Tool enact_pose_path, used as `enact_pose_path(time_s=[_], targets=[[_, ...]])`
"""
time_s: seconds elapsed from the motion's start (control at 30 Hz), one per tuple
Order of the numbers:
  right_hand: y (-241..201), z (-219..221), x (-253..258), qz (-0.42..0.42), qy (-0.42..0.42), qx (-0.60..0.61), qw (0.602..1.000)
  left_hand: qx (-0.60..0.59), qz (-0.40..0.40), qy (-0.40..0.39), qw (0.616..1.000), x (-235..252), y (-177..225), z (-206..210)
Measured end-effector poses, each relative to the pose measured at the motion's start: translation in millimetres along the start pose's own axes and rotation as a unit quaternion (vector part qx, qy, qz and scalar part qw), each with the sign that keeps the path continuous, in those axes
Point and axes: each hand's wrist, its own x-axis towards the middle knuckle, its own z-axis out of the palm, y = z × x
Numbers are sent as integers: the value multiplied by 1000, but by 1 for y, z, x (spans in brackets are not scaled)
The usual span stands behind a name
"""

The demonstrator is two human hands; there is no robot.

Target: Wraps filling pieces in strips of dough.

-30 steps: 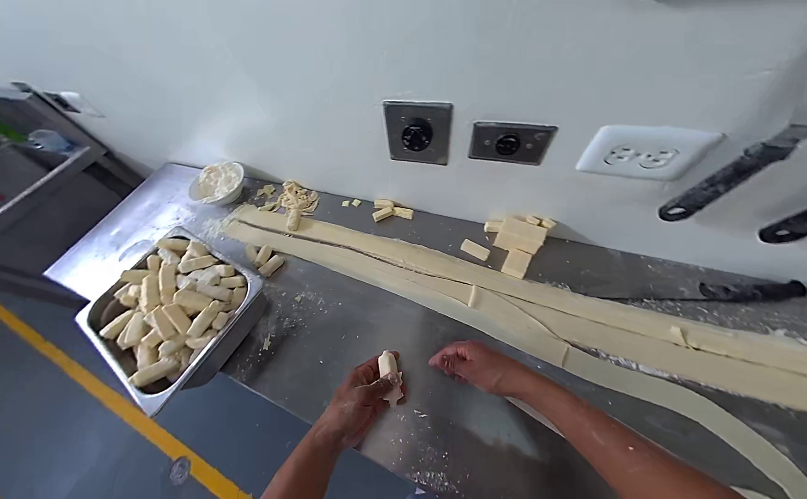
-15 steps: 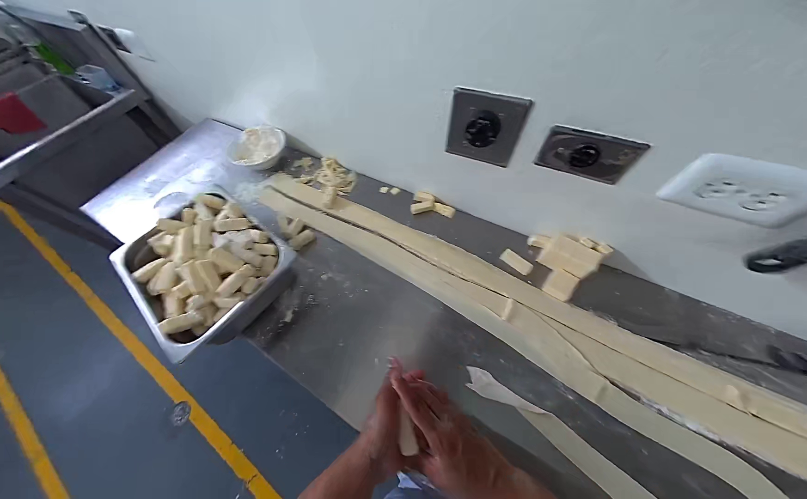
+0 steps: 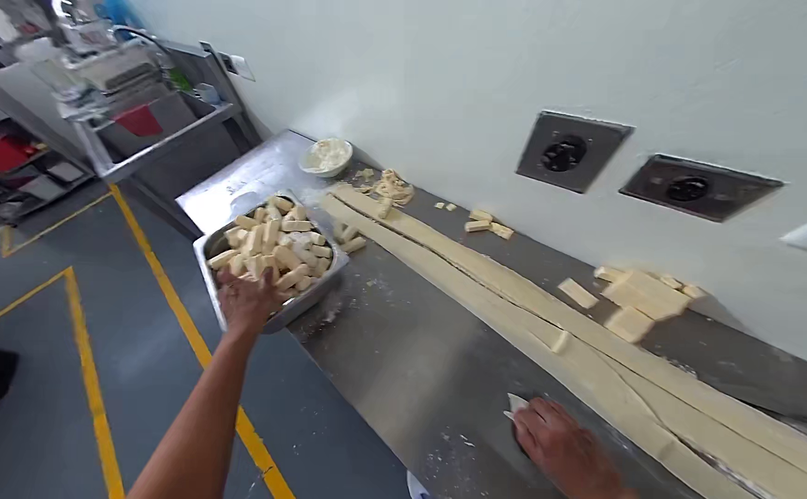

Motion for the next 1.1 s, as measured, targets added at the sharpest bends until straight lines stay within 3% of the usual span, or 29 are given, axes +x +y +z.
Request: enact_pose_path(time_s=[0.07, 0.13, 0.2, 0.23, 0.27, 0.33, 0.37, 0.43, 0.47, 0.63, 0.73, 0.83, 1.0, 1.1], targets=[[-4, -25, 15, 110, -107, 88, 984, -13, 103, 28, 994, -19, -2, 0], [3, -64, 36, 244, -194, 219, 925, -83, 198, 24, 976, -52, 14, 7], [10, -95, 52, 299, -198, 292, 887, -192, 261, -50, 945, -107, 40, 29], [11, -108, 59, 304, -195, 306, 881, -267, 278, -131, 913, -141, 55, 47], [9, -122, 66, 301, -200, 313, 878, -339, 274, -247, 866, -178, 74, 67], [2, -142, 79, 283, -205, 321, 880, -432, 230, -478, 729, -249, 116, 98], [-2, -147, 86, 274, -203, 328, 881, -472, 183, -545, 669, -280, 136, 107], [-9, -147, 96, 267, -194, 343, 879, -549, 49, -592, 588, -325, 166, 113], [-11, -141, 99, 269, -186, 349, 878, -567, -7, -590, 575, -336, 174, 112], [18, -98, 67, 342, -147, 375, 849, -552, -218, -520, 614, -329, 180, 106], [51, -86, 54, 336, -60, 237, 909, -540, -287, -485, 625, -320, 164, 119], [84, -90, 88, 318, -54, 98, 941, -532, -314, -454, 642, -316, 153, 127], [134, -56, 146, 324, -129, 10, 937, -522, -339, -417, 662, -302, 147, 129], [126, -45, 140, 293, -51, 31, 954, -528, -336, -397, 671, -289, 138, 130]])
